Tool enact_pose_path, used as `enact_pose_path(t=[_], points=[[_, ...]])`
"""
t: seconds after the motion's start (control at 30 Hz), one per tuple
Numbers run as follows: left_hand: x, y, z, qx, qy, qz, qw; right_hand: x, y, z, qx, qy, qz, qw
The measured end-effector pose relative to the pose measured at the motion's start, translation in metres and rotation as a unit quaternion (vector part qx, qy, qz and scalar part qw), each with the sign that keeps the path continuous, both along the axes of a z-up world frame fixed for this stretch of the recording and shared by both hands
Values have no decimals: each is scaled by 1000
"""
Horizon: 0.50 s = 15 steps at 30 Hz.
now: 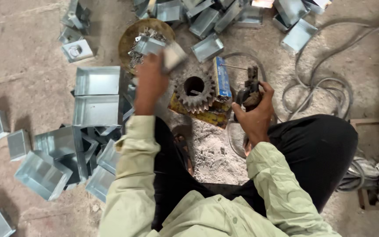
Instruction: The person sits on the floor and repeatedly picks up small rectangular metal boxes. Using a handheld welding tool, they weld the seams of each box while it rests on a metal gear. After welding, the person places the finished box into a pile on the floor.
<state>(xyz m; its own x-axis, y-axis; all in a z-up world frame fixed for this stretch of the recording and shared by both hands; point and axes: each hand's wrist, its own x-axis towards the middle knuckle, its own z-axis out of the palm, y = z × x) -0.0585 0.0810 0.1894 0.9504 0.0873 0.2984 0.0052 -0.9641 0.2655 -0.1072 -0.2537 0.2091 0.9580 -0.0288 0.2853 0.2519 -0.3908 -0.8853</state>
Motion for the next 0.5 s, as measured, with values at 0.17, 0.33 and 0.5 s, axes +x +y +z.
enact_pose_path(t=[0.17,0.33,0.5], points=[[3,-66,-71,-1,141,-108,984,1,-2,-2,-16,-11,-11,1000],[16,-60,-111,-7,89,-119,989,-3,-1,-3,-13,-1,1,1000],[15,-62,-110,-23,141,-107,984,-6,5,-6,-51,-23,2,998]])
